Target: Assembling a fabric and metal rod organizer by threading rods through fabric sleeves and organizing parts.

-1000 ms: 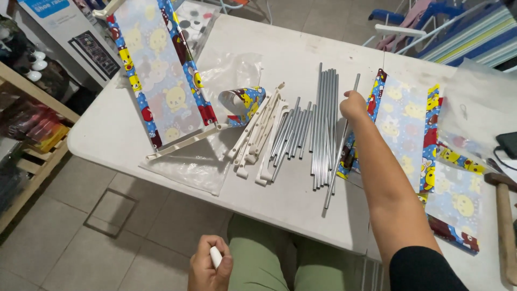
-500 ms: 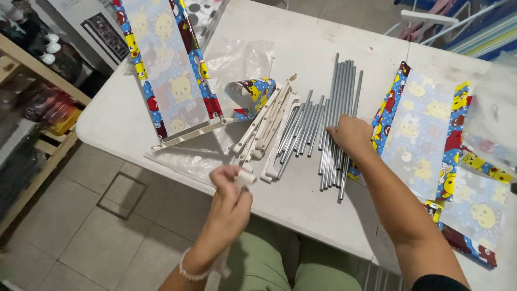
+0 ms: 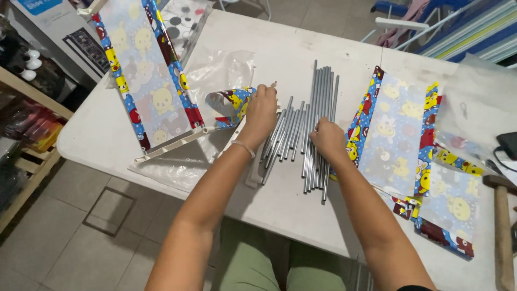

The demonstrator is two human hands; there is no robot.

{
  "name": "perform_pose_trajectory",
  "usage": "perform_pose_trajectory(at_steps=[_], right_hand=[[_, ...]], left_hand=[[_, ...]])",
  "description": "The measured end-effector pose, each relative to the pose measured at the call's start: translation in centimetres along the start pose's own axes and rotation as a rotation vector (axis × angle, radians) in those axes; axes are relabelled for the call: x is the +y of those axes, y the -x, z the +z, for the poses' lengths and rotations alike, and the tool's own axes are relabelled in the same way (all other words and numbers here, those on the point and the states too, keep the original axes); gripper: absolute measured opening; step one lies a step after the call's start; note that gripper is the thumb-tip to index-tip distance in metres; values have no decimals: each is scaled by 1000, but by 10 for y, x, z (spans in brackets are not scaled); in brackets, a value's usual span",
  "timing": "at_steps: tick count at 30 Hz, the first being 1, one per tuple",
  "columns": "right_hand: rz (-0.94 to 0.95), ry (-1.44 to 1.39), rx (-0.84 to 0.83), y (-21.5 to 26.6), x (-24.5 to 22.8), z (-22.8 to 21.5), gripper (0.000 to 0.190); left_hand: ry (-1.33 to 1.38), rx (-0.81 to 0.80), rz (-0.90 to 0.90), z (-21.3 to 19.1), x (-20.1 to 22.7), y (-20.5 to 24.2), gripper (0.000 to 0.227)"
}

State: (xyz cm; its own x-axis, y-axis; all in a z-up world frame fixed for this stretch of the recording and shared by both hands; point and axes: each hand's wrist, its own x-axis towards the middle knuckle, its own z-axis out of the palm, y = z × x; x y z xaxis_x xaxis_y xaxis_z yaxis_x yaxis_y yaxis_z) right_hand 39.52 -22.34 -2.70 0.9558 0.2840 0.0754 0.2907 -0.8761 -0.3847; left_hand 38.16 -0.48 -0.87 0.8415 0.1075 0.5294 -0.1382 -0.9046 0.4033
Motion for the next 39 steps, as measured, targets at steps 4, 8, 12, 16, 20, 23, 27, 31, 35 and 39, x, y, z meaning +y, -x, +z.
perform_pose_trajectory(at_steps=[4, 8, 12, 16, 20, 23, 27, 31, 35, 39], right_hand=[[7, -51, 4, 0, -6, 24, 23], [15, 26, 191, 17, 1, 18, 28], [98, -10, 101, 25, 17, 15, 47], [106, -57, 21, 4, 23, 24, 57], [78, -117, -14, 18, 5, -2, 65], [68, -80, -63, 45, -12, -5, 70], [25, 19, -108, 50, -14, 27, 72], [-12, 75, -99, 46, -7, 40, 74], [-48, 159, -61, 55, -7, 35, 78], [-166, 151, 123, 80, -9, 26, 82]], left_hand=[[-141, 11, 37, 38, -13, -3, 24], [-276, 34, 158, 18, 23, 14, 32], [-137, -320, 294, 43, 71, 67, 50], [-215, -476, 287, 37, 83, 108, 80], [-182, -449, 278, 33, 68, 117, 84], [-174, -345, 282, 32, 54, 123, 71], [-186, -143, 381, 75, 22, 122, 51], [-181, -179, 368, 108, -2, 119, 55], [-193, -79, 376, 94, 3, 124, 53], [-144, 73, 291, 25, 26, 134, 59]])
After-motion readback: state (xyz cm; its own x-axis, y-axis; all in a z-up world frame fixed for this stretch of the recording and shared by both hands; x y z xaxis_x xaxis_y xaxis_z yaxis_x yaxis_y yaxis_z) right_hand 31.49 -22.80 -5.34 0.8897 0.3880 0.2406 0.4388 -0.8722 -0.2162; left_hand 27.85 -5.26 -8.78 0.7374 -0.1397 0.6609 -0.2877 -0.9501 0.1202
